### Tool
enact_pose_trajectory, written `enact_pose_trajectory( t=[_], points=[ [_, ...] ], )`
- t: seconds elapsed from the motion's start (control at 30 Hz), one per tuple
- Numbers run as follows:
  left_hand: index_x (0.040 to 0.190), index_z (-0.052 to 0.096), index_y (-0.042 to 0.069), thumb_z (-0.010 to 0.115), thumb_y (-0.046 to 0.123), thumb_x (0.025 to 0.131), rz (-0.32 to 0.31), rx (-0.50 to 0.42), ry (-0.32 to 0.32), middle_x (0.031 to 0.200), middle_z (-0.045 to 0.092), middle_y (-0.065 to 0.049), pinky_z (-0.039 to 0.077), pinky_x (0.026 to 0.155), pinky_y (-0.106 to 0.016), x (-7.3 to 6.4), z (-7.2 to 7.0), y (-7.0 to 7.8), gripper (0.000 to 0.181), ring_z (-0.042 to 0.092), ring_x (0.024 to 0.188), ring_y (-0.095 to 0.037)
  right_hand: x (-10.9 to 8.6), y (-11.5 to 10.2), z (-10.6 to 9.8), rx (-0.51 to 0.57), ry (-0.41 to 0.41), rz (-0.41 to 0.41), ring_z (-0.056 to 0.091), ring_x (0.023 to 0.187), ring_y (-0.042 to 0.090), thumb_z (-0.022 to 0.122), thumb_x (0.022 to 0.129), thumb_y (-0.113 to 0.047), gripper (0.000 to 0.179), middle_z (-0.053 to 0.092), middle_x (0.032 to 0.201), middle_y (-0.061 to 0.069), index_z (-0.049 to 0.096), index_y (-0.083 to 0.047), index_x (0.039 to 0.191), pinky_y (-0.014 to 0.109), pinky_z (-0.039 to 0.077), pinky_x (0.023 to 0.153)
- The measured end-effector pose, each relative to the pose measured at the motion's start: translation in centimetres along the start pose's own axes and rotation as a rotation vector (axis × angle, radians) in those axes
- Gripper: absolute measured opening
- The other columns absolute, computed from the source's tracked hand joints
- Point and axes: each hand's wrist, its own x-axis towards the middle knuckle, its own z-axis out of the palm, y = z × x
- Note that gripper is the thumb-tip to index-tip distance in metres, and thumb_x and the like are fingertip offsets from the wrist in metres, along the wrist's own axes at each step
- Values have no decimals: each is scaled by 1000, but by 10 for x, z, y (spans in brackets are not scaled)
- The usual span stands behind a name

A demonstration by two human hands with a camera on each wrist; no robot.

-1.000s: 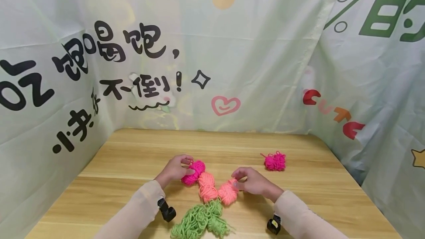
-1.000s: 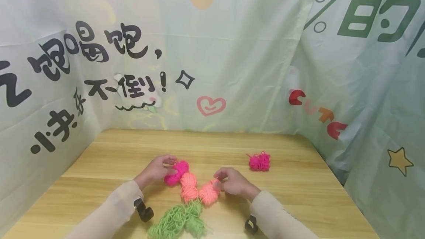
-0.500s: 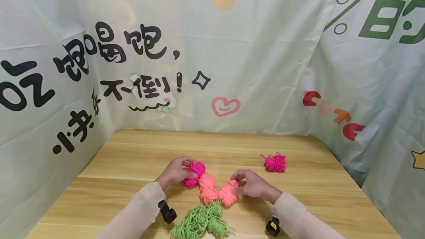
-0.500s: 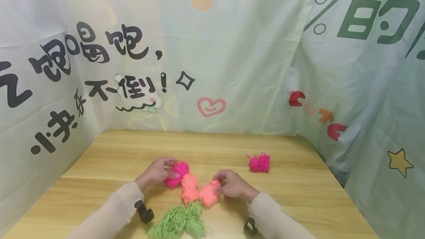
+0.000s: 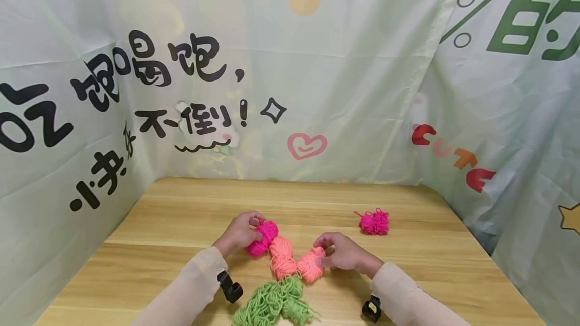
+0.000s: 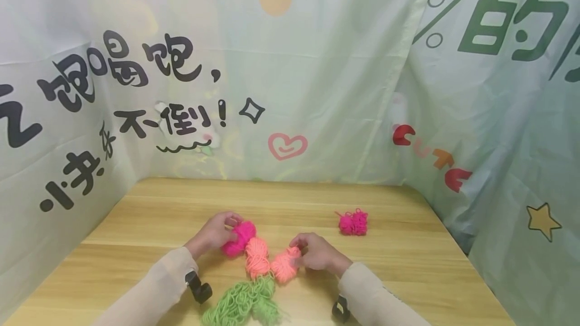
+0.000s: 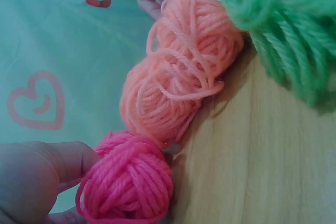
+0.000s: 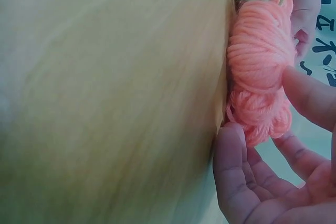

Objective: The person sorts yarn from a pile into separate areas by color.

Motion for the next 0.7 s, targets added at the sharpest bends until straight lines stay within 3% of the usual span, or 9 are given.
enact_pose_trajectory(
  t=[0.7],
  points=[
    [109, 64, 7, 71, -5, 80, 18, -72, 32, 107, 61, -13, 56, 64, -33, 5, 0, 13, 33, 60, 91, -28, -1, -2, 1, 36, -14, 13, 59, 80, 21, 76, 82, -3, 34, 55, 103, 12, 61, -1, 111, 36, 53, 61]
  ],
)
